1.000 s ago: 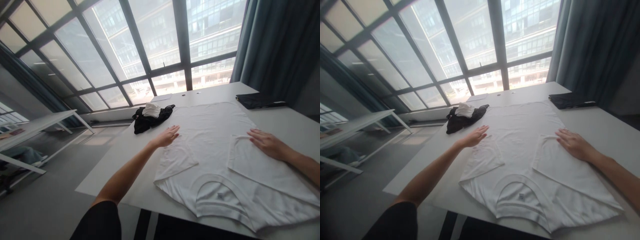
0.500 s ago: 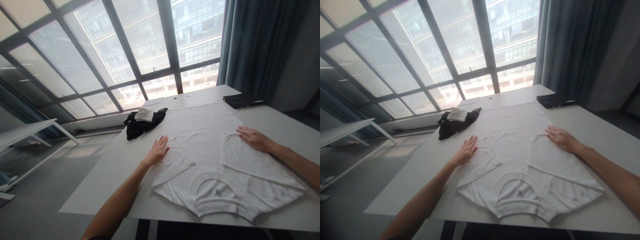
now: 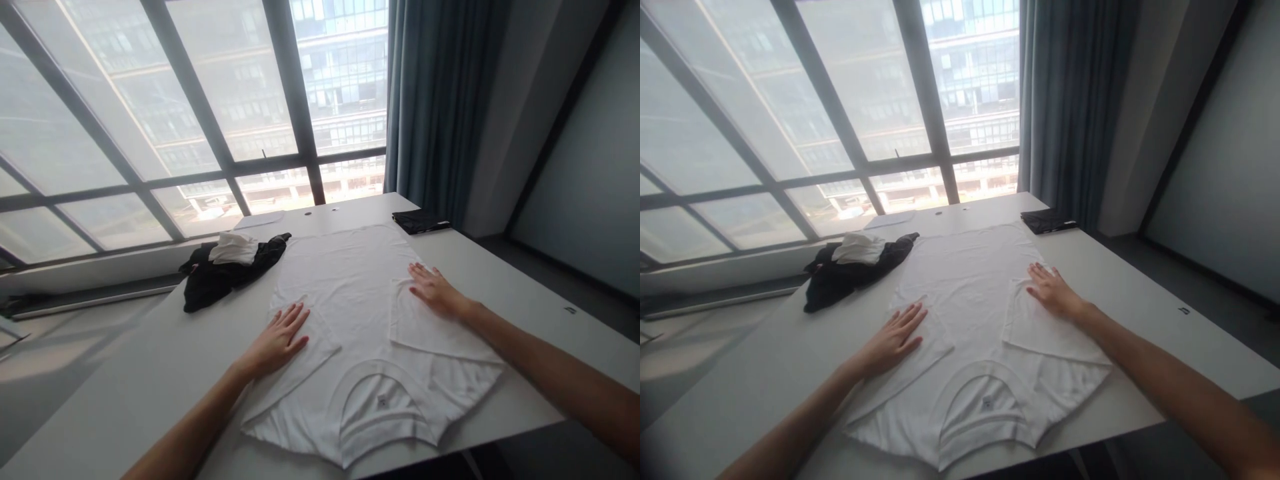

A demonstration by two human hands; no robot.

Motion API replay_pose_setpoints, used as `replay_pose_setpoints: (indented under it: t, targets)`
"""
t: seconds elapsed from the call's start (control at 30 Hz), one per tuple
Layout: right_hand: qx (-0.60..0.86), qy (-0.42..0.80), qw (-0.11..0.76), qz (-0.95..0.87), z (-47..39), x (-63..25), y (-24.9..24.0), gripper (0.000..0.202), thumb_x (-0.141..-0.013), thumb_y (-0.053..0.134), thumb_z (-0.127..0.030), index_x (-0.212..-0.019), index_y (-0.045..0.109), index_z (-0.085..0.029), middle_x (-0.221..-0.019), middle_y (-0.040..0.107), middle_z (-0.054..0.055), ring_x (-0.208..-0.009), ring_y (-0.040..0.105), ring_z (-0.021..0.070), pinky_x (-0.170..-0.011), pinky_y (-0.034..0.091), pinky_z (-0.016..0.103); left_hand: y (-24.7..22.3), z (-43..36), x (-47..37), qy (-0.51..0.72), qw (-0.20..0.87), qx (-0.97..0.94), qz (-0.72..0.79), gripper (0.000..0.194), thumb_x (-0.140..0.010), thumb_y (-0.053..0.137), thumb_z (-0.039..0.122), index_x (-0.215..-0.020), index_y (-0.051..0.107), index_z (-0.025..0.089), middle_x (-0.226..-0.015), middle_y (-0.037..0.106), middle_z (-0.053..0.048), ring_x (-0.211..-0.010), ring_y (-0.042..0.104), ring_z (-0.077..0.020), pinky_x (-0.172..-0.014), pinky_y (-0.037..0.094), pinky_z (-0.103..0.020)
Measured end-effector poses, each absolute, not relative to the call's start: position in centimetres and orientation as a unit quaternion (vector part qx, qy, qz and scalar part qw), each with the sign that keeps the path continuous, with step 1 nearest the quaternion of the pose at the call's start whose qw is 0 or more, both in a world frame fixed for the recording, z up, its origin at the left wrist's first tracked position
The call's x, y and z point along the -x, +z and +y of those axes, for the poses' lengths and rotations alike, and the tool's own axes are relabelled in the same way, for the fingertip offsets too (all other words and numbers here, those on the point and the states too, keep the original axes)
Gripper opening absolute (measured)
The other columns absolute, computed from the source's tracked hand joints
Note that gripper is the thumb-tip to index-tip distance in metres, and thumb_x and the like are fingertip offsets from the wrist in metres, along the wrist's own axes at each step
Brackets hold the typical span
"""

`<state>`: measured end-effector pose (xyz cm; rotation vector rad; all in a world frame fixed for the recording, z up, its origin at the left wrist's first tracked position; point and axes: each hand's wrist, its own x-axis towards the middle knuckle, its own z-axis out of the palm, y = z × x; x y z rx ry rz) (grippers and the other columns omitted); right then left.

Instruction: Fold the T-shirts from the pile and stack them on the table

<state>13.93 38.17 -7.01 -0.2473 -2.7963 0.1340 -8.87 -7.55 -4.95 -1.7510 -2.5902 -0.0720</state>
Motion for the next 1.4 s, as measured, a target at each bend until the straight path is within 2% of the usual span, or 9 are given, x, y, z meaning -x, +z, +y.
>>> replay_pose_setpoints:
  t: [0.07,0.17,0.43,0.6,0.87,1.0,1.1,1.2,1.4]
  targets:
    - [0.086,0.036,0.116,-0.989,37.4,-13.8,-7.6,0.065,-0.104,0.027,-0.052,-0.156,0.040,-0.016,-0.162,0.035,0.017,-0.152,0.028,0.0320,-0.119,0.023,0.063,-5.0,-7.7,9.0,-0.021,-0.001,0.558,-0.830,0.070,-0.104,0.034,0.062,-0.163,0.023,0.026,-0.168,0.015,-0.009,-0.156,0.014,-0.0317,-0.124,0.020,-0.055]
    - [0.086,0.034,0.131,-0.987,36.8,-13.6,-7.6,0.066,-0.104,0.025,-0.050,-0.158,0.035,-0.013,-0.163,0.031,0.019,-0.153,0.026,0.0324,-0.120,0.017,0.066,-4.2,-7.6,9.1,-0.025,-0.015,0.561,-0.827,0.071,-0.104,0.034,0.062,-0.163,0.025,0.023,-0.167,0.017,-0.011,-0.155,0.016,-0.0315,-0.124,0.020,-0.055]
    - [0.004,0.117,0.083,-0.990,34.3,-13.4,-6.8,0.065,-0.105,0.028,-0.053,-0.161,0.032,-0.021,-0.166,0.026,0.014,-0.154,0.023,0.0302,-0.122,0.020,0.060,-2.4,-2.4,8.0,-0.062,-0.019,0.562,-0.824,0.064,-0.106,0.032,0.057,-0.159,0.036,0.020,-0.165,0.030,-0.012,-0.154,0.026,-0.0276,-0.124,0.025,-0.050]
    - [0.013,0.129,0.070,-0.989,34.4,-13.4,-7.1,0.065,-0.104,0.028,-0.055,-0.161,0.032,-0.023,-0.166,0.026,0.011,-0.154,0.022,0.0299,-0.122,0.019,0.059,-4.5,-1.1,7.3,-0.048,0.006,0.570,-0.820,0.065,-0.106,0.031,0.055,-0.159,0.035,0.017,-0.166,0.025,-0.014,-0.155,0.019,-0.0293,-0.126,0.017,-0.053]
    - [0.034,0.129,0.065,-0.989,34.4,-13.3,-7.1,0.067,-0.104,0.028,-0.056,-0.161,0.031,-0.022,-0.166,0.026,0.012,-0.154,0.021,0.0297,-0.123,0.016,0.058,-4.8,-1.4,7.5,-0.050,-0.001,0.576,-0.816,0.067,-0.106,0.030,0.058,-0.160,0.034,0.020,-0.167,0.022,-0.012,-0.155,0.019,-0.0288,-0.126,0.016,-0.052]
    - [0.040,0.137,0.095,-0.985,34.4,-13.1,-6.6,0.061,-0.103,0.035,-0.048,-0.157,0.040,-0.020,-0.164,0.033,0.014,-0.152,0.027,0.0318,-0.121,0.021,0.060,-4.9,-1.2,7.6,-0.050,0.000,0.573,-0.818,0.067,-0.106,0.029,0.059,-0.160,0.034,0.019,-0.167,0.023,-0.013,-0.155,0.019,-0.0289,-0.126,0.015,-0.053]
    - [0.040,0.159,0.135,-0.977,35.3,-12.4,-5.4,0.049,-0.099,0.044,-0.037,-0.143,0.058,-0.019,-0.151,0.053,0.015,-0.142,0.046,0.0310,-0.118,0.033,0.051,-5.0,-1.3,7.6,-0.051,0.000,0.575,-0.817,0.067,-0.105,0.029,0.059,-0.160,0.034,0.020,-0.167,0.023,-0.012,-0.155,0.020,-0.0287,-0.126,0.016,-0.052]
    - [0.048,0.216,0.116,-0.968,36.8,-11.0,-3.9,0.036,-0.094,0.054,-0.029,-0.125,0.071,-0.020,-0.125,0.072,0.012,-0.114,0.066,0.0270,-0.102,0.049,0.038,-5.0,-1.3,7.7,-0.054,0.003,0.575,-0.816,0.067,-0.105,0.028,0.060,-0.159,0.035,0.021,-0.167,0.024,-0.011,-0.155,0.021,-0.0286,-0.126,0.017,-0.052]
    - [0.103,0.262,-0.007,-0.960,39.0,-7.4,-2.3,0.031,-0.079,0.075,-0.036,-0.102,0.076,-0.016,-0.097,0.076,0.007,-0.082,0.068,0.0193,-0.069,0.050,0.024,-5.2,-1.2,8.1,-0.055,0.014,0.579,-0.813,0.065,-0.105,0.030,0.059,-0.159,0.036,0.022,-0.166,0.027,-0.011,-0.154,0.024,-0.0290,-0.125,0.020,-0.053]
